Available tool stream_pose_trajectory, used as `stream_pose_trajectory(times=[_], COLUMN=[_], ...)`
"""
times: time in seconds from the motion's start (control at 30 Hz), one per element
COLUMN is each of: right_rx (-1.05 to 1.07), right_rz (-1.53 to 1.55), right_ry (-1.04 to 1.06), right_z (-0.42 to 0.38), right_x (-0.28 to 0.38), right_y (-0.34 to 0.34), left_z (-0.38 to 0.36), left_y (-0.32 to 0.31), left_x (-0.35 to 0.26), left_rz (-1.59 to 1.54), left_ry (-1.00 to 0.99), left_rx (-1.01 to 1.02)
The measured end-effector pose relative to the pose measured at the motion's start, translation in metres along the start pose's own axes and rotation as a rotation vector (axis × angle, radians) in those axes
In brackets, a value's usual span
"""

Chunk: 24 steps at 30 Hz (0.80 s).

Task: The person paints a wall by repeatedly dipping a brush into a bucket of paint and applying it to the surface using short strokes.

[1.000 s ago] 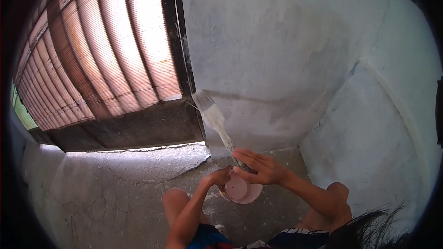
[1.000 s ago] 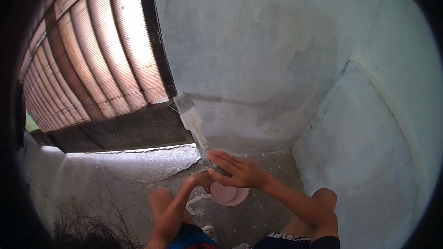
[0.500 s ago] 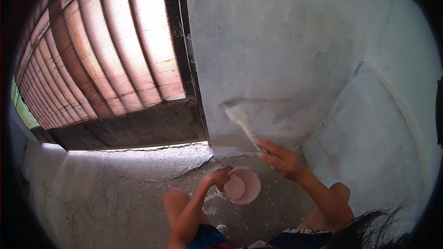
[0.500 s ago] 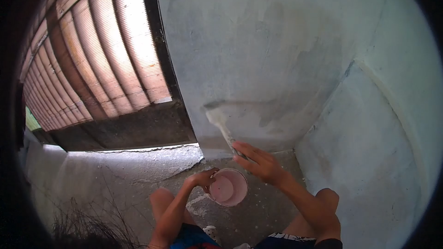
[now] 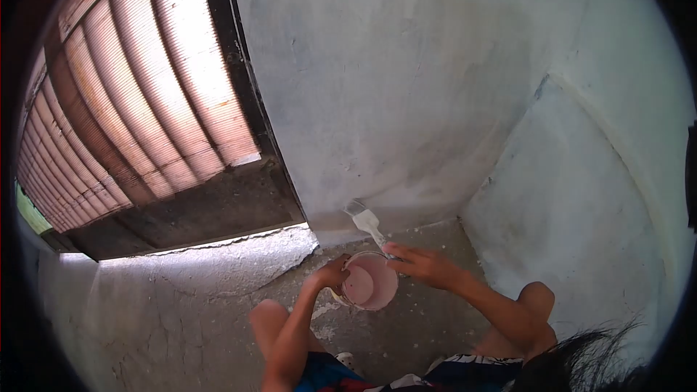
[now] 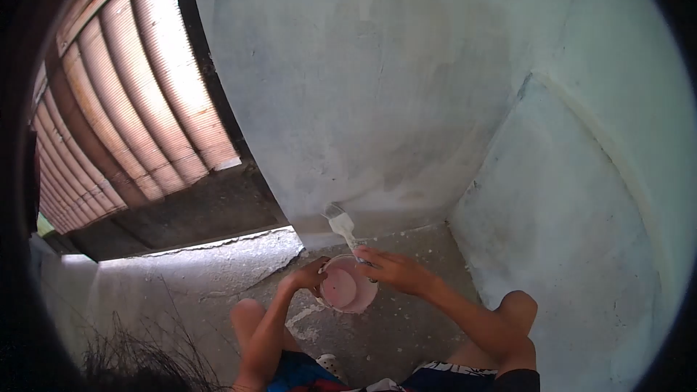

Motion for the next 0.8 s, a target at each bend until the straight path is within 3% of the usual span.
stream_pose_trajectory(times=[0.07,0.13,0.3,0.43,0.5,0.7,0.8], right_rx=[-0.043,-0.089,-0.357,-0.351,-0.197,-0.011,-0.142], right_rz=[-0.012,-0.025,-0.157,-0.221,-0.200,0.000,0.011], right_ry=[0.009,0.011,0.198,0.206,0.091,-0.088,-0.066], right_z=[0.000,0.003,0.002,0.002,0.000,-0.027,-0.019], right_x=[0.005,0.017,0.041,0.043,0.028,-0.018,0.001], right_y=[0.017,0.040,0.075,0.069,0.051,0.002,0.046], left_z=[0.011,0.012,0.023,0.040,0.045,0.032,0.032], left_y=[-0.004,-0.002,-0.009,-0.016,-0.021,-0.014,-0.011], left_x=[0.006,-0.006,-0.015,-0.010,-0.008,-0.032,-0.033], left_rz=[0.008,-0.026,-0.053,0.000,0.029,-0.035,0.008], left_ry=[-0.077,-0.034,-0.026,-0.099,-0.090,-0.034,-0.032], left_rx=[-0.080,-0.036,-0.048,-0.106,-0.096,-0.086,-0.097])
Point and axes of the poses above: each hand's wrist, its own z-axis towards the middle knuckle, its own y-axis out of the back of the hand, x = y × z, the point moved 2 cm from there along z, towards the middle knuckle, and after that the axes turned 15 degrees about z, right-handed, at the moved point
